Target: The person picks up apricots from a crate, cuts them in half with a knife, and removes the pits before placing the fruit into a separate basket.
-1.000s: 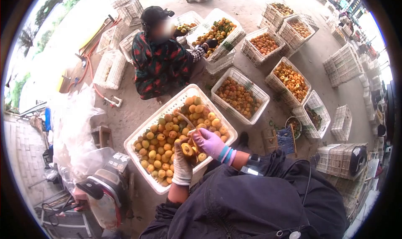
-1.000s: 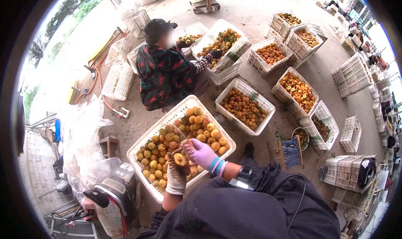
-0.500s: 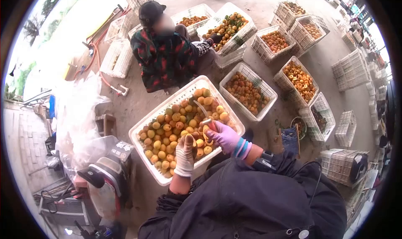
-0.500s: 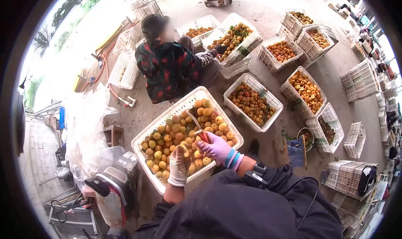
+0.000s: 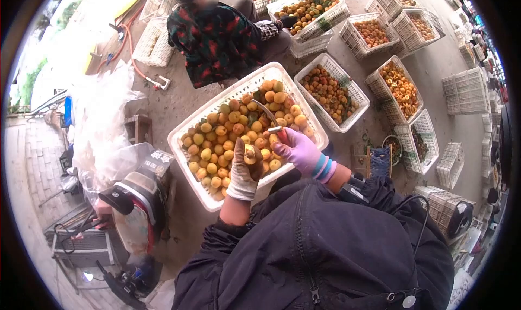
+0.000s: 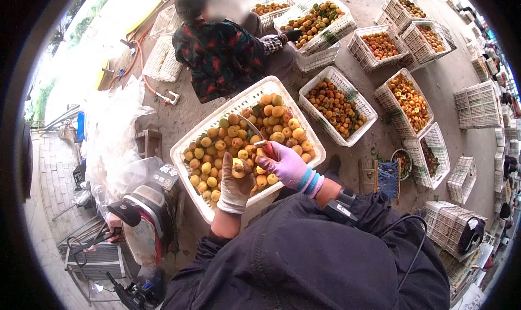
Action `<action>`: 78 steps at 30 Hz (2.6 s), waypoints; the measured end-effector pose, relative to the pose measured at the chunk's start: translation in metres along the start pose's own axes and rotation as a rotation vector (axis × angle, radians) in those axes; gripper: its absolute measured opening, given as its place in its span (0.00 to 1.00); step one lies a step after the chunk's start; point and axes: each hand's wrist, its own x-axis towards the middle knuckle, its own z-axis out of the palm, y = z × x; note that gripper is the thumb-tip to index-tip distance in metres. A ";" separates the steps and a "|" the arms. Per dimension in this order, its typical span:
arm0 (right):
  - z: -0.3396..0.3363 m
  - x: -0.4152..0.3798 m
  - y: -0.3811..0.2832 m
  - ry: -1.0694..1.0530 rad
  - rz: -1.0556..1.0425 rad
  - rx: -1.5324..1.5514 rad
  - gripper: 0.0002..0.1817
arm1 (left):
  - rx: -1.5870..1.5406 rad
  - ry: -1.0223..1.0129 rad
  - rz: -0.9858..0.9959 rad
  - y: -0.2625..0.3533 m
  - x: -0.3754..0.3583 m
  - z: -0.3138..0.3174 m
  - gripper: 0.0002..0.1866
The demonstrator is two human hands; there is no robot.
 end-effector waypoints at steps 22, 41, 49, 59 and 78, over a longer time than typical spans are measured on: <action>0.001 -0.012 0.005 0.071 0.085 -0.060 0.23 | 0.622 0.091 -0.155 -0.017 0.013 -0.068 0.27; -0.007 -0.018 0.018 0.148 0.137 -0.119 0.20 | 1.733 -0.045 0.203 0.003 0.027 -0.086 0.33; -0.006 -0.021 0.014 0.180 0.174 -0.102 0.21 | 1.293 0.051 0.350 -0.029 0.036 -0.112 0.18; -0.004 -0.024 0.022 0.150 0.216 -0.078 0.20 | 0.048 -0.008 -0.254 0.013 0.001 -0.061 0.30; 0.008 -0.022 0.046 0.063 -0.040 -0.101 0.24 | 0.172 -0.210 -0.072 -0.021 -0.026 -0.023 0.22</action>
